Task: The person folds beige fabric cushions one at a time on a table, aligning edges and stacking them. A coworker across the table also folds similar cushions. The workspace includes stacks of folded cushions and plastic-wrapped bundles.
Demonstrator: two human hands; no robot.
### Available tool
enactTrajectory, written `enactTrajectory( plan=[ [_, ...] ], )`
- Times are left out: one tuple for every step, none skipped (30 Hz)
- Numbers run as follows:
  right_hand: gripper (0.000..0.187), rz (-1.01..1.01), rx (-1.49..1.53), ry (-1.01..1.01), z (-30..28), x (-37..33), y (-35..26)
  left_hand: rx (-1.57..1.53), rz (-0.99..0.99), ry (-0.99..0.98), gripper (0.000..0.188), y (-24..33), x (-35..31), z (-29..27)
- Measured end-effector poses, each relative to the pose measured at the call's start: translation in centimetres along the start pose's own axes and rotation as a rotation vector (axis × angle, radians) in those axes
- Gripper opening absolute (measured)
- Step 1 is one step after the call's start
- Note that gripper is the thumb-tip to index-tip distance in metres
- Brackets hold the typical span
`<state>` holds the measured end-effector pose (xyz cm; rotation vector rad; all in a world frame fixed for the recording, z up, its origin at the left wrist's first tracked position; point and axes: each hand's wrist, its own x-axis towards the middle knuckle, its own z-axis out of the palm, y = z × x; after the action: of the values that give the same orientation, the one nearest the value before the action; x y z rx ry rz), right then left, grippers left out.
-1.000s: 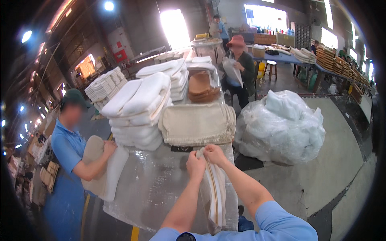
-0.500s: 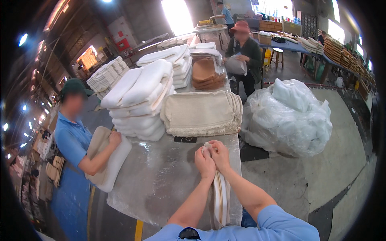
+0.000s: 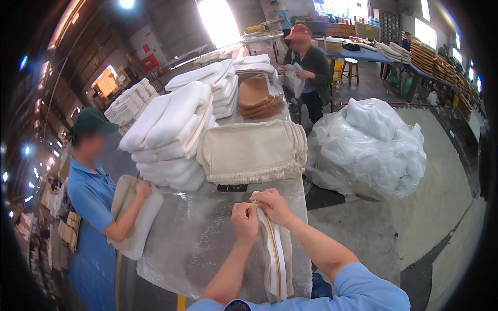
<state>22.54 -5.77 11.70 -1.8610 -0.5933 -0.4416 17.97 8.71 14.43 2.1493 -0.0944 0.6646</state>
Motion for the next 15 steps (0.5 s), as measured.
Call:
enactTrajectory(
  plan=[
    [0.017, -0.006, -0.016, -0.019, -0.2, 0.3, 0.2, -0.003, 0.048, -0.031, 0.013, -0.1, 0.5, -0.2],
    [0.016, -0.009, -0.034, -0.039, -0.3, 0.3, 0.5, -0.007, 0.093, -0.063, 0.014, -0.2, 0.9, -0.3],
    [0.015, -0.010, -0.054, -0.058, -0.6, 0.3, 0.9, -0.014, 0.140, -0.099, 0.014, -0.3, 1.5, -0.4],
    [0.014, 0.023, -0.017, -0.047, -0.4, 0.1, 1.1, -0.077, 0.094, -0.114, 0.013, -0.8, 2.7, -0.7],
    [0.013, 0.057, 0.017, -0.035, -0.2, -0.4, 1.1, -0.143, 0.048, -0.133, 0.014, -1.3, 4.3, -0.8],
    [0.013, 0.093, 0.049, -0.019, 0.0, -0.8, 1.2, -0.209, 0.003, -0.155, 0.016, -1.6, 5.8, -0.3],
    [0.013, 0.126, 0.076, -0.021, 0.5, -0.9, 0.9, -0.385, -0.071, -0.270, 0.020, -1.0, 7.5, 0.2],
    [0.013, 0.156, 0.104, -0.024, 1.0, -0.9, 0.3, -0.560, -0.145, -0.380, 0.026, 0.2, 9.7, 0.9],
    [0.013, 0.190, 0.121, -0.017, 1.1, -1.0, 0.0, -0.744, -0.216, -0.500, 0.032, 1.1, 11.0, 1.9],
    [0.014, 0.205, 0.125, -0.025, 1.5, -1.0, -0.2, -0.766, -0.229, -0.664, 0.040, 0.7, 11.6, 2.9],
    [0.014, 0.204, 0.142, -0.044, 2.3, -0.6, -0.7, -0.774, -0.239, -0.809, 0.049, -0.4, 12.4, 3.6],
    [0.015, 0.228, 0.136, -0.045, 2.4, -0.7, -0.3, -0.798, -0.253, -0.987, 0.057, -0.6, 12.9, 4.7],
    [0.016, 0.230, 0.173, -0.016, 2.6, -0.9, -0.2, -0.752, -0.322, -1.039, 0.063, -1.1, 13.0, 4.9],
    [0.016, 0.252, 0.190, 0.027, 2.2, -1.6, 0.4, -0.719, -0.392, -1.117, 0.069, -0.5, 12.8, 5.8],
    [0.017, 0.266, 0.216, 0.065, 2.0, -2.0, 0.7, -0.677, -0.463, -1.184, 0.074, -0.2, 12.5, 6.2]
  ],
)
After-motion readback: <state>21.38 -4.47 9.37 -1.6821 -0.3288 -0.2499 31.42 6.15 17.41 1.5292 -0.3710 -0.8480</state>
